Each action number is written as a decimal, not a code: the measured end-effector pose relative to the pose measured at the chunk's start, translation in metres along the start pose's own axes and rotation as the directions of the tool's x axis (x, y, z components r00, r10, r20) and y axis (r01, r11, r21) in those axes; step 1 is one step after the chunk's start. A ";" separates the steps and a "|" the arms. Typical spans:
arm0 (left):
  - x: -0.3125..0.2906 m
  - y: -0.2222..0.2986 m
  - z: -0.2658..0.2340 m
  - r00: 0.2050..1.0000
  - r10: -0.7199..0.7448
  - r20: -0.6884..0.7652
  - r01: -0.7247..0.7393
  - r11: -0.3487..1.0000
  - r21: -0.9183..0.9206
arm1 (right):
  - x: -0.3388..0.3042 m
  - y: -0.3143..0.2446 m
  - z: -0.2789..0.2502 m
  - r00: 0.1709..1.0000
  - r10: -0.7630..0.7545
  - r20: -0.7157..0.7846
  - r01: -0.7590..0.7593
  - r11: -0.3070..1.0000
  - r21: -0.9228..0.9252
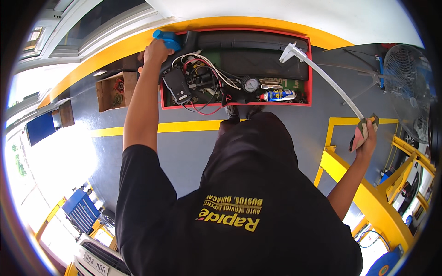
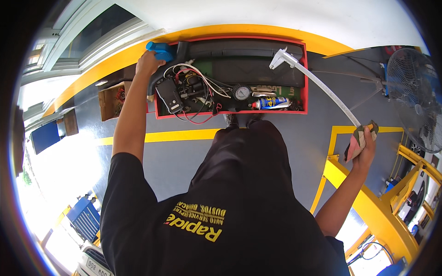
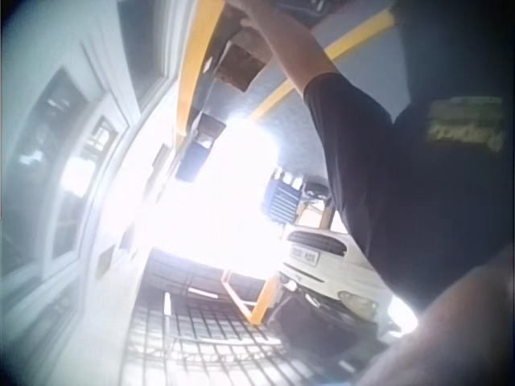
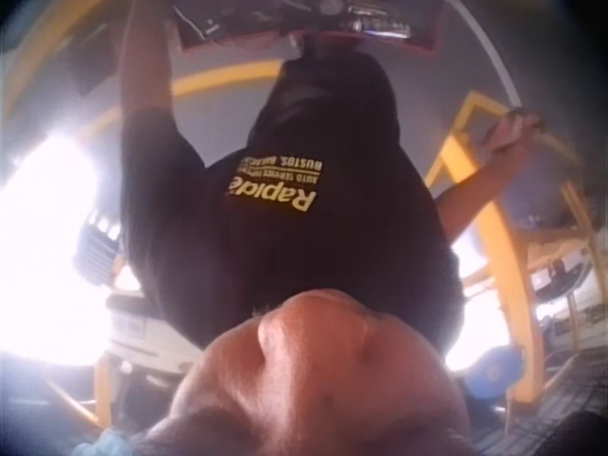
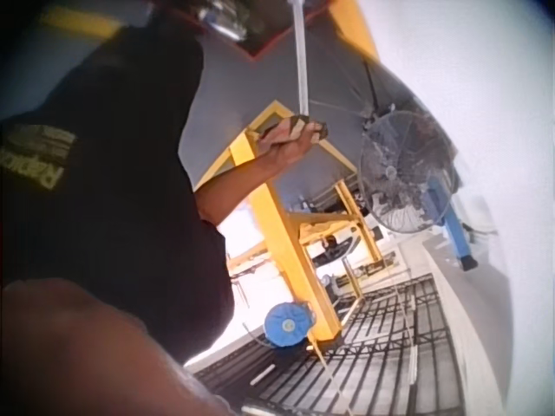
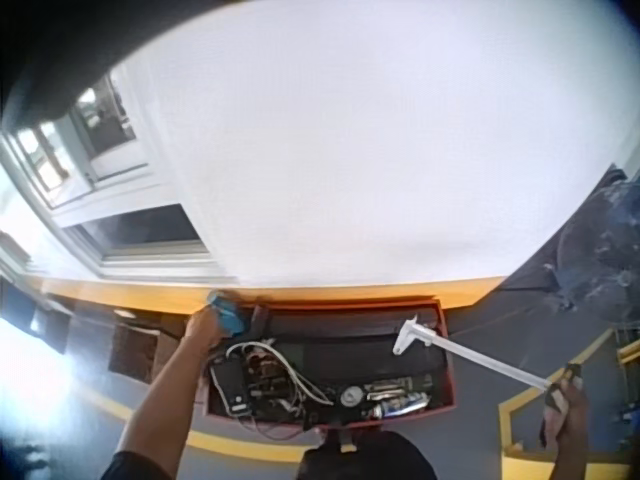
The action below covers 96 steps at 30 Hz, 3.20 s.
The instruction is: The person wipes several hand tools with a cloth, including a yellow hacksaw, a red pipe wrench, a silver torque wrench, and a silver caliper. Each tool is wiped and then placed into a red tool cart. A woman walks past in the background at one point.
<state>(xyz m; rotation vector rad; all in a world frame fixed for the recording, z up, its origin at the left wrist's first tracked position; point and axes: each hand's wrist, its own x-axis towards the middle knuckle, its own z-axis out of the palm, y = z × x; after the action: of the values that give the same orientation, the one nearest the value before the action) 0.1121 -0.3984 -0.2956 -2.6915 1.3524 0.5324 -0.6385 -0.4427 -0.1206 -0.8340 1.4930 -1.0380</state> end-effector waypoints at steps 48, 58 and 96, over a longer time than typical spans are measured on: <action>-0.062 0.256 0.164 0.671 0.739 -0.061 -0.682 0.647 0.343 | -0.028 0.033 -0.056 0.991 0.073 -0.109 -0.074 0.997 -0.001; -0.045 0.255 0.093 0.605 0.746 0.277 -0.773 0.634 -0.017 | -0.027 0.039 -0.051 0.988 0.118 -0.101 -0.119 0.993 -0.005; -0.066 0.218 0.137 0.693 0.718 0.064 -0.710 0.664 0.235 | 0.002 0.059 -0.020 0.962 0.274 0.017 -0.274 0.962 0.000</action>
<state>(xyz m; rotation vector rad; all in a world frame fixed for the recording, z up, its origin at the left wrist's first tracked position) -0.1333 -0.4492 -0.3831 -1.8876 2.3150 0.3193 -0.6564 -0.4197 -0.1752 -0.6109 1.5423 -0.8240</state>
